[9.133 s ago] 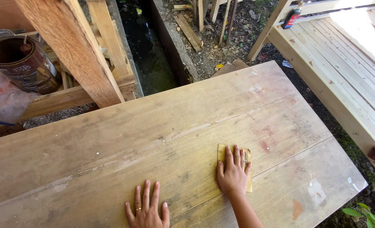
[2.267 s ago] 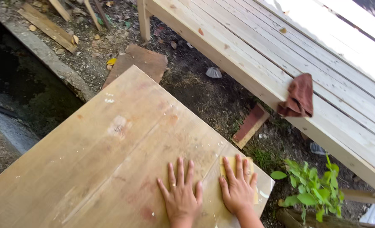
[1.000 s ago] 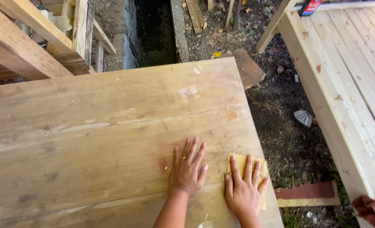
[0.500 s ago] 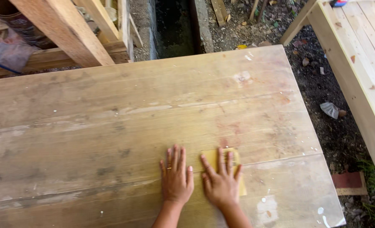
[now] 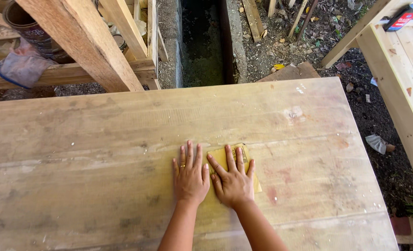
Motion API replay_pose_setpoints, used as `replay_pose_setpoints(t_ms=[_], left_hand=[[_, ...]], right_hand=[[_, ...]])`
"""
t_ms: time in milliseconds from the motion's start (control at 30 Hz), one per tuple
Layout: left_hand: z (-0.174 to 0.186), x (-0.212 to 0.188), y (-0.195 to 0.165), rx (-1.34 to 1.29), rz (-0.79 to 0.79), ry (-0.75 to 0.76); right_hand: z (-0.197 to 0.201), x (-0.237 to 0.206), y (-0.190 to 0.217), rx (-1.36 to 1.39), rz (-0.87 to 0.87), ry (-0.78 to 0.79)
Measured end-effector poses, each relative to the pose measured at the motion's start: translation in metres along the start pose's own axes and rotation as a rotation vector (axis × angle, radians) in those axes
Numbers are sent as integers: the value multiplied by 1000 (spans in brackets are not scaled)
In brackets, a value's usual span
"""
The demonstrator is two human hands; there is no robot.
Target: The person sands the surface of a large wooden board, rubbing a sheet of sandpaper back and forth across the planks with one hand while the other hand steadies the board. They work over different sections of the board, moving around it to reach new areas.
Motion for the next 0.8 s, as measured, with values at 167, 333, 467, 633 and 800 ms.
replay_pose_setpoints(t_ms=[167,333,467,633,800], left_hand=[[-4,36,-10,102,24,23],[-7,36,-12,103,36,56],[-5,35,-13,110,5,-19],[-4,37,-13,133,-16,-98],[-5,38,-13,133,-29,-146]], right_hand=[[8,66,-11,-19,-21,-37],[10,146,-28,-16,-50,-70],[15,213,-40,-20,-69,-106],[17,270,-49,-54,-68,-83],[7,229,-35,-23,19,-107]])
Point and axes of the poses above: each hand's wrist, its own x-axis towards the middle knuckle, its own z-axis out of the back of the hand, y = z × x, the point moved 7 cm from there along x, towards the middle knuckle, and after that the axes turned 3 degrees about z, right-handed, at the moved point
